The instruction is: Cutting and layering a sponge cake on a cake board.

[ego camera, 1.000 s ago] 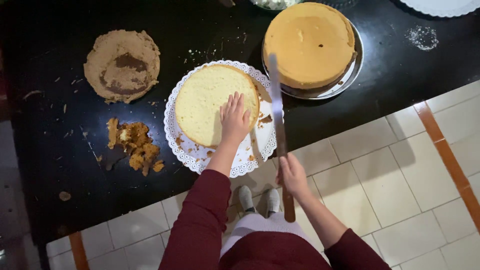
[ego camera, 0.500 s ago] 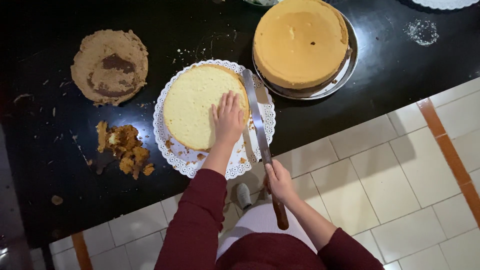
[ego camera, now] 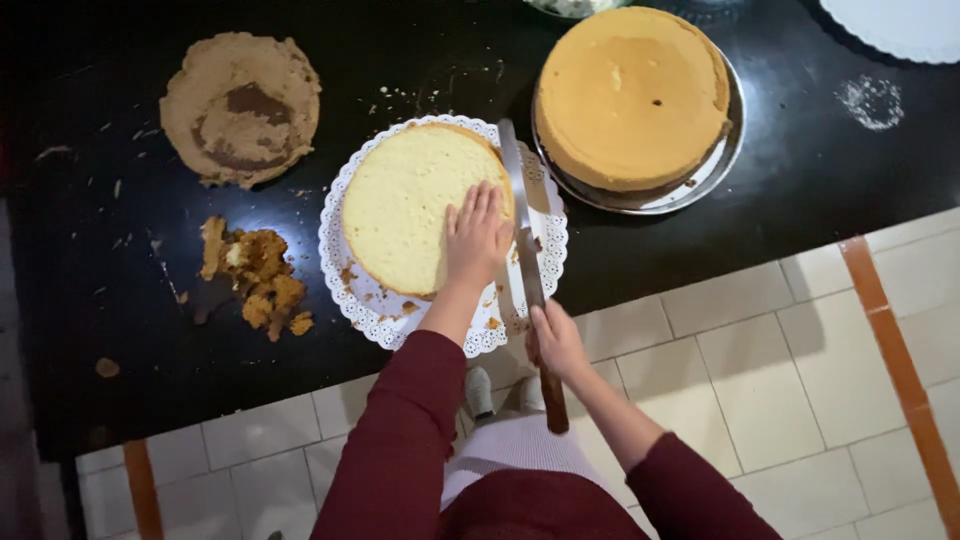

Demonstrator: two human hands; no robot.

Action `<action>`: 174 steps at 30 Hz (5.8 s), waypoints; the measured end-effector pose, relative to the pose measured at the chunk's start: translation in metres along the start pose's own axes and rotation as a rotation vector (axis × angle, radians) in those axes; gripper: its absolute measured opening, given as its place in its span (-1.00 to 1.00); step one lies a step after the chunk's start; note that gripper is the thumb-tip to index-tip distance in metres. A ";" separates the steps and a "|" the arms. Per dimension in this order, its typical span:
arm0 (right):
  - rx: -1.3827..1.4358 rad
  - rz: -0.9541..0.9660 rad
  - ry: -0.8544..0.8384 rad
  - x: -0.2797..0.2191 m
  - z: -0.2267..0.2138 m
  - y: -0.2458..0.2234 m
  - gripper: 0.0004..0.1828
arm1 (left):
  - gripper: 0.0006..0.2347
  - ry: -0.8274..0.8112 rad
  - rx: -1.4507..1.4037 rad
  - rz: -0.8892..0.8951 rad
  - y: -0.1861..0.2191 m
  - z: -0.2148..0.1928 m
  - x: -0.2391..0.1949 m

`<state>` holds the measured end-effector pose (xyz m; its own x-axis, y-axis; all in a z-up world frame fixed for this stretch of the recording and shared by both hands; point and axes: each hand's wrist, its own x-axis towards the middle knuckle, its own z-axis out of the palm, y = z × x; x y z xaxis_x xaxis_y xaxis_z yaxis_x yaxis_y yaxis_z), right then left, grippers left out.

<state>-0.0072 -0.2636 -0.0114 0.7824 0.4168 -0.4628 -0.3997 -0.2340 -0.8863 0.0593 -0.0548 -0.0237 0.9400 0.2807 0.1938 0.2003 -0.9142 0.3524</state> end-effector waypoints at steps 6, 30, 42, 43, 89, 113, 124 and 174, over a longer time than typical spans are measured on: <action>-0.089 -0.122 -0.024 0.071 0.000 -0.013 -0.69 | -0.47 -0.013 0.006 0.001 0.000 0.003 -0.001; -0.097 -0.105 -0.074 0.072 0.025 -0.023 -0.71 | -0.25 -0.151 -0.221 0.111 -0.040 -0.086 -0.024; -0.035 0.108 -0.065 -0.015 0.021 -0.007 -0.77 | 0.06 -0.330 0.149 0.024 -0.045 -0.083 -0.045; -0.037 0.108 -0.066 0.001 0.019 0.000 -0.77 | 0.06 -0.330 0.147 0.022 -0.045 -0.083 -0.047; -0.175 0.023 -0.034 0.047 0.091 -0.034 -0.72 | 0.10 -0.268 0.134 -0.055 -0.082 -0.092 -0.065; -0.235 0.057 -0.015 0.010 0.115 -0.015 -0.71 | 0.11 -0.181 0.085 -0.122 -0.094 -0.077 -0.072; -0.233 -0.115 -0.051 0.061 0.119 -0.033 -0.74 | 0.03 -0.223 0.104 -0.102 -0.098 -0.084 -0.076; -0.471 0.044 -0.095 0.016 0.072 -0.061 -0.57 | -0.20 -0.084 -0.177 -0.316 -0.219 -0.104 -0.023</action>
<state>-0.0050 -0.1794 0.0347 0.7136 0.4710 -0.5185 -0.1544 -0.6162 -0.7723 -0.0343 0.1692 -0.0102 0.8605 0.5088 -0.0233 0.4401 -0.7197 0.5370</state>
